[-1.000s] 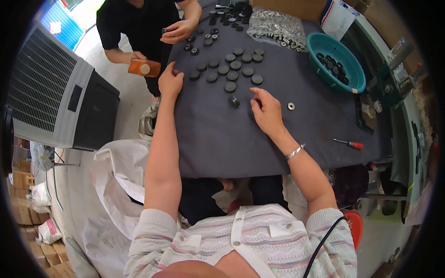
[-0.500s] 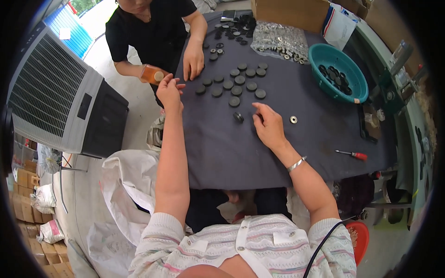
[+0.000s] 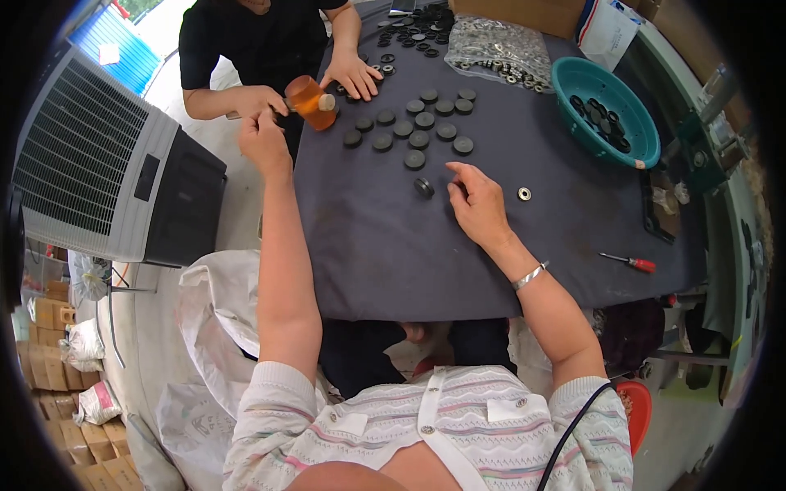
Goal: The person assembles circular rubber and metal components by fitting washers into rubber rings by hand, tapping them with a mallet, and organizing the parts across the table.
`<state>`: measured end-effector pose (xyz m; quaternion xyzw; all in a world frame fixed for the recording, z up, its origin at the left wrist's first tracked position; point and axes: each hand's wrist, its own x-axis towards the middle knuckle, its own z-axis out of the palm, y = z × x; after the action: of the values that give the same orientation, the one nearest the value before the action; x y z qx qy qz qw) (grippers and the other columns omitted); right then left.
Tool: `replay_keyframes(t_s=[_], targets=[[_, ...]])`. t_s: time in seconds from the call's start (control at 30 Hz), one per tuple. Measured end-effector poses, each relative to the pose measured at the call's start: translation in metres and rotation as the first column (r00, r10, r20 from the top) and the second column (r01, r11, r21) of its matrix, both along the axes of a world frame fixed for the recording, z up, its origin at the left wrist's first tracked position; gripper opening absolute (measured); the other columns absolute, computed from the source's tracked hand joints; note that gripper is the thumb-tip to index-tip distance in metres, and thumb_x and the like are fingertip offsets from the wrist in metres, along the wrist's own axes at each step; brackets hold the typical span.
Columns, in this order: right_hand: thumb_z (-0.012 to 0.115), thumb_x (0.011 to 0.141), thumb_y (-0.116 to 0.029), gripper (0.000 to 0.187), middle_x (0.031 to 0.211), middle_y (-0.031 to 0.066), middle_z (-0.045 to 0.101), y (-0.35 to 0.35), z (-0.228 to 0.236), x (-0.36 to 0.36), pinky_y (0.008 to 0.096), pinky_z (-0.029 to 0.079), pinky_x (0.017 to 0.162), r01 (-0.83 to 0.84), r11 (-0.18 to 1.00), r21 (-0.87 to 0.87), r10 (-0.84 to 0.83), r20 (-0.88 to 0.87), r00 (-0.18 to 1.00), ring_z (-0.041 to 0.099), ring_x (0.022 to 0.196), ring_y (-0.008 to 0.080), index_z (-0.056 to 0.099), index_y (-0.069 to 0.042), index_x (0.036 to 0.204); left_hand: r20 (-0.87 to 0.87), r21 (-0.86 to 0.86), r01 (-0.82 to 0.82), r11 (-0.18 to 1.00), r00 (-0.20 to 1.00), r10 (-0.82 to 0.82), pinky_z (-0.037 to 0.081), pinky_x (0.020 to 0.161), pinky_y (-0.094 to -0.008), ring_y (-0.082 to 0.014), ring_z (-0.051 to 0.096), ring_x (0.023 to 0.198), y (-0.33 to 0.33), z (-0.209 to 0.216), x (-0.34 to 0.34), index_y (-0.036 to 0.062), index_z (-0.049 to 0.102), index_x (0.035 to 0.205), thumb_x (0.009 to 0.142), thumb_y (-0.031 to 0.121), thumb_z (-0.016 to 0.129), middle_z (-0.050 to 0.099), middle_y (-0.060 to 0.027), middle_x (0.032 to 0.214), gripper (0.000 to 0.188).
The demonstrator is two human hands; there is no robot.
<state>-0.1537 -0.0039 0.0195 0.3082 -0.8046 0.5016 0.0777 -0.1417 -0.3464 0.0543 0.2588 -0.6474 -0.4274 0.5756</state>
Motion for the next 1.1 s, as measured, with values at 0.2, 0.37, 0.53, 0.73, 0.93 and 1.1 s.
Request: replay_keyframes(t_s=[0.2, 0.37, 0.53, 0.73, 0.93, 1.1], targets=[[0.058, 0.081, 0.0, 0.028, 0.079, 0.0099, 0.06, 0.0, 0.0, -0.001, 0.0311, 0.047, 0.062, -0.005, 1.0, 0.006, 0.005, 0.025, 1.0, 0.059, 0.066, 0.0217, 0.059, -0.001, 0.109, -0.001, 0.099, 0.005, 0.995, 1.0, -0.005, 0.045, 0.061, -0.0297, -0.0152, 0.056, 0.063, -0.005, -0.039, 0.001, -0.0031, 0.061, 0.079, 0.083, 0.015, 0.06, 0.061, -0.0071, 0.068, 0.018], [0.058, 0.081, 0.0, 0.028, 0.08, 0.0099, 0.06, 0.0, 0.002, 0.0, 0.0311, 0.047, 0.063, -0.01, 1.0, -0.008, 0.01, -0.007, 1.0, 0.059, 0.067, 0.0215, 0.059, -0.001, 0.109, -0.095, 0.048, -0.086, 0.995, 0.991, 0.091, 0.046, 0.06, -0.03, -0.0144, 0.055, 0.06, -0.004, -0.014, 0.001, -0.002, 0.06, 0.079, 0.084, 0.015, 0.057, 0.06, -0.0075, 0.071, 0.018], [0.057, 0.082, 0.0, 0.027, 0.08, 0.0098, 0.06, 0.0, 0.003, 0.001, 0.0315, 0.047, 0.064, -0.02, 1.0, -0.017, 0.02, 0.0, 1.0, 0.059, 0.067, 0.0218, 0.059, -0.001, 0.109, 0.228, 0.133, 0.143, 0.981, 0.959, -0.171, 0.045, 0.057, -0.0239, -0.0115, 0.059, 0.06, -0.007, -0.023, 0.002, -0.0035, 0.064, 0.081, 0.084, 0.012, 0.056, 0.059, -0.0061, 0.067, 0.018], [0.057, 0.083, -0.001, 0.029, 0.078, 0.0086, 0.058, 0.001, 0.002, -0.001, 0.0296, 0.046, 0.063, 0.068, 0.994, -0.083, -0.067, 0.014, 0.998, 0.057, 0.066, 0.0188, 0.058, -0.002, 0.112, 0.331, -0.336, -0.085, 0.938, 0.922, 0.202, 0.05, 0.071, -0.037, -0.0285, 0.065, 0.073, -0.027, -0.058, 0.0, 0.0046, 0.069, 0.081, 0.073, 0.008, 0.055, 0.067, -0.014, 0.075, 0.017], [0.057, 0.083, 0.0, 0.034, 0.074, 0.0068, 0.056, 0.0, 0.001, -0.002, 0.0286, 0.045, 0.061, 0.088, 0.992, -0.093, -0.088, 0.01, 0.996, 0.054, 0.062, 0.0157, 0.054, -0.001, 0.117, 0.476, -0.115, 0.141, 0.983, 0.877, -0.07, 0.049, 0.068, -0.0416, -0.0335, 0.065, 0.072, -0.048, -0.049, 0.013, 0.003, 0.07, 0.08, 0.074, 0.011, 0.059, 0.066, -0.0187, 0.074, 0.015], [0.058, 0.082, 0.001, 0.035, 0.074, 0.0074, 0.056, 0.001, 0.003, -0.003, 0.0294, 0.045, 0.061, 0.08, 0.993, -0.084, -0.08, 0.005, 0.997, 0.054, 0.062, 0.0174, 0.055, -0.001, 0.117, 0.654, -0.267, 0.055, 0.962, 0.743, 0.139, 0.048, 0.063, -0.0456, -0.0384, 0.064, 0.07, -0.025, -0.04, 0.02, 0.0017, 0.07, 0.075, 0.073, 0.019, 0.063, 0.063, -0.0215, 0.07, 0.019]])
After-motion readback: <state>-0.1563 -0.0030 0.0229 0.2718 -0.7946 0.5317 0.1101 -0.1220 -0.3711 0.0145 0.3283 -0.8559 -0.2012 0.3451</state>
